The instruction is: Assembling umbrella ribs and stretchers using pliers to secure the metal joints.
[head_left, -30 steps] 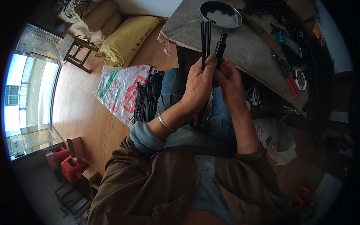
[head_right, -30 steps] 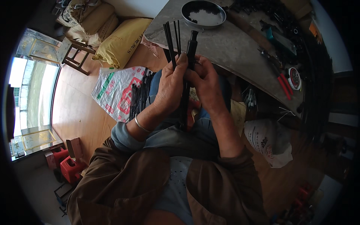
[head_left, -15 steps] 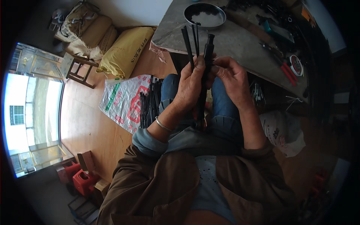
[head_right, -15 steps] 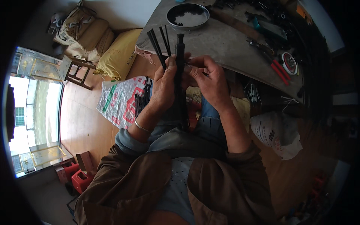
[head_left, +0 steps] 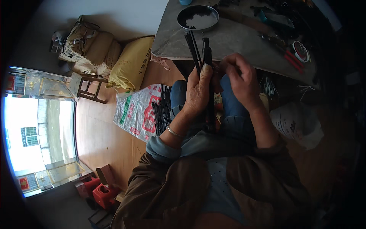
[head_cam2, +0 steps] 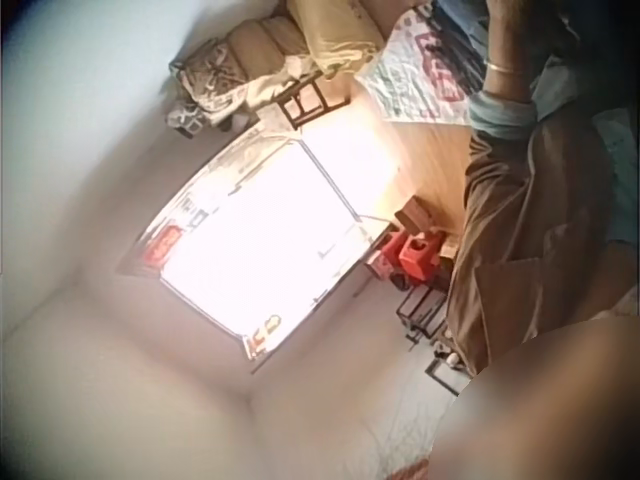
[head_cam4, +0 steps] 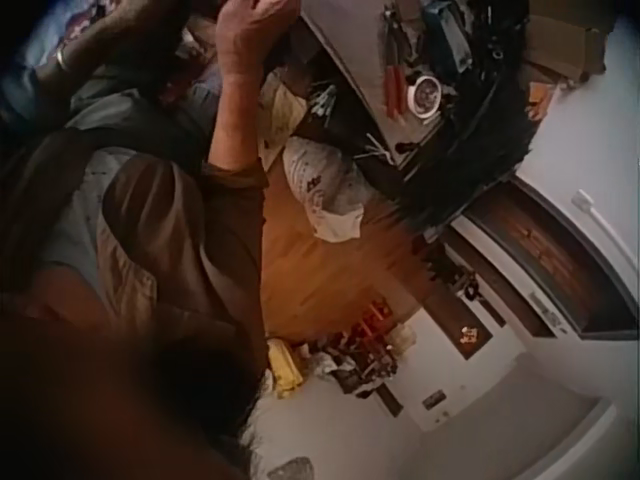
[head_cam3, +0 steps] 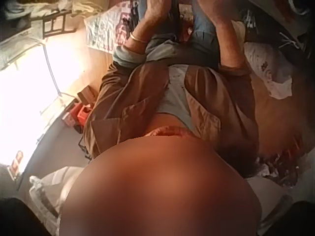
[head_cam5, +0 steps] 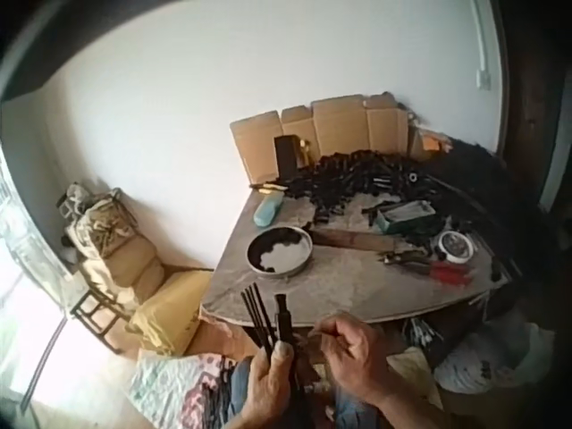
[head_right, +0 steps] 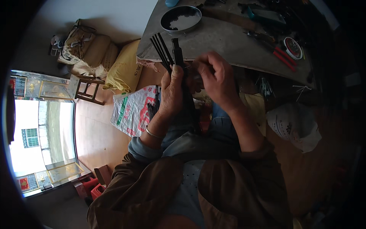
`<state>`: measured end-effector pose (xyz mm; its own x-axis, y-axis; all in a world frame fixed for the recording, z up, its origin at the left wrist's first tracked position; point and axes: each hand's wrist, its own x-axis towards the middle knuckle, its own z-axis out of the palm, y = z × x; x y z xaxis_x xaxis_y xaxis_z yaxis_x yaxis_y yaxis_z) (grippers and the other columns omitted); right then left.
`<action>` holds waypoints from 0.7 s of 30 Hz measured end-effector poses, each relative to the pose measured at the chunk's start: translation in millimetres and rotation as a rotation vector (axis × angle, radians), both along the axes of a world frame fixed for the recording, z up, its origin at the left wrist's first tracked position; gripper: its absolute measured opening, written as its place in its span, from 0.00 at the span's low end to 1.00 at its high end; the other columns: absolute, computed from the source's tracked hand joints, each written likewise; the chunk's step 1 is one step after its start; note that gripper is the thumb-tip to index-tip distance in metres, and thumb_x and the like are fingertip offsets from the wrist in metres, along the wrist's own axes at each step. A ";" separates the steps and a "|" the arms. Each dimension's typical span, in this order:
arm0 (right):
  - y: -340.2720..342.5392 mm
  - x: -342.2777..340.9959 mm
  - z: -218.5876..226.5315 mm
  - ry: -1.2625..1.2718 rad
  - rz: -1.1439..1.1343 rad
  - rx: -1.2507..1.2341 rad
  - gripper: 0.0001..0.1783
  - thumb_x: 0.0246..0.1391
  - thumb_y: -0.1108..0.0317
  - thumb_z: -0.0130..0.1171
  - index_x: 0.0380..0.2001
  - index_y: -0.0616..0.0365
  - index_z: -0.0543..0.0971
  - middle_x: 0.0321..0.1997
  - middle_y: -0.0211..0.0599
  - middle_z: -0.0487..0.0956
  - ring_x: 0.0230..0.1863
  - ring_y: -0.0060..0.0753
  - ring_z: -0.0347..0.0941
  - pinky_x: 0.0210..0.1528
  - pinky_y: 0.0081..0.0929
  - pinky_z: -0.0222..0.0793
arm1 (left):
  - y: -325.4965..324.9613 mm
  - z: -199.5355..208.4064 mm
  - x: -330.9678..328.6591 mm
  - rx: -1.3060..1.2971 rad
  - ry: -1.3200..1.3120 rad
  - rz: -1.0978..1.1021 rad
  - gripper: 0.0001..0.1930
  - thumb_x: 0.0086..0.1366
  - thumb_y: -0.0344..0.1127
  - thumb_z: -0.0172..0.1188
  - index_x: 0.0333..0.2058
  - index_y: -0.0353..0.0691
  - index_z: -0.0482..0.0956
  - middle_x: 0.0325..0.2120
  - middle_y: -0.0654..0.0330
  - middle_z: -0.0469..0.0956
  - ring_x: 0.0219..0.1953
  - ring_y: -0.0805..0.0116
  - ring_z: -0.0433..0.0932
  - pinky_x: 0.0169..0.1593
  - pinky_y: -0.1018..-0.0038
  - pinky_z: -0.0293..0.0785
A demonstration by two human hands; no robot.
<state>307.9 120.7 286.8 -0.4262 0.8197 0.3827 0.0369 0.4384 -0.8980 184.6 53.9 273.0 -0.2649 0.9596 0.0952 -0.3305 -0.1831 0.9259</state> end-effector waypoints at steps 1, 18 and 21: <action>6.8 2.1 -12.3 0.116 0.125 -0.234 0.07 0.62 0.70 0.49 0.35 0.61 0.75 0.31 0.29 0.76 0.34 0.18 0.72 0.39 0.18 0.68 | -0.2 0.0 2.1 0.004 0.001 -0.016 0.16 0.72 0.44 0.42 0.39 0.36 0.70 0.18 0.68 0.67 0.17 0.82 0.63 0.21 0.83 0.59; 103.4 158.3 -23.9 -0.912 -0.718 0.624 0.12 0.47 0.62 0.64 0.34 0.52 0.77 0.39 0.33 0.75 0.47 0.41 0.67 0.47 0.41 0.61 | -1.2 -7.7 9.8 -0.067 0.006 0.065 0.17 0.71 0.48 0.43 0.40 0.38 0.67 0.17 0.67 0.61 0.15 0.78 0.59 0.18 0.81 0.58; 105.3 150.3 -17.3 -0.954 -0.601 0.636 0.11 0.46 0.59 0.64 0.29 0.51 0.75 0.36 0.31 0.73 0.45 0.40 0.66 0.46 0.41 0.58 | -3.4 -11.5 5.2 -0.038 0.106 0.071 0.16 0.72 0.46 0.42 0.42 0.37 0.68 0.18 0.67 0.63 0.16 0.78 0.62 0.19 0.81 0.60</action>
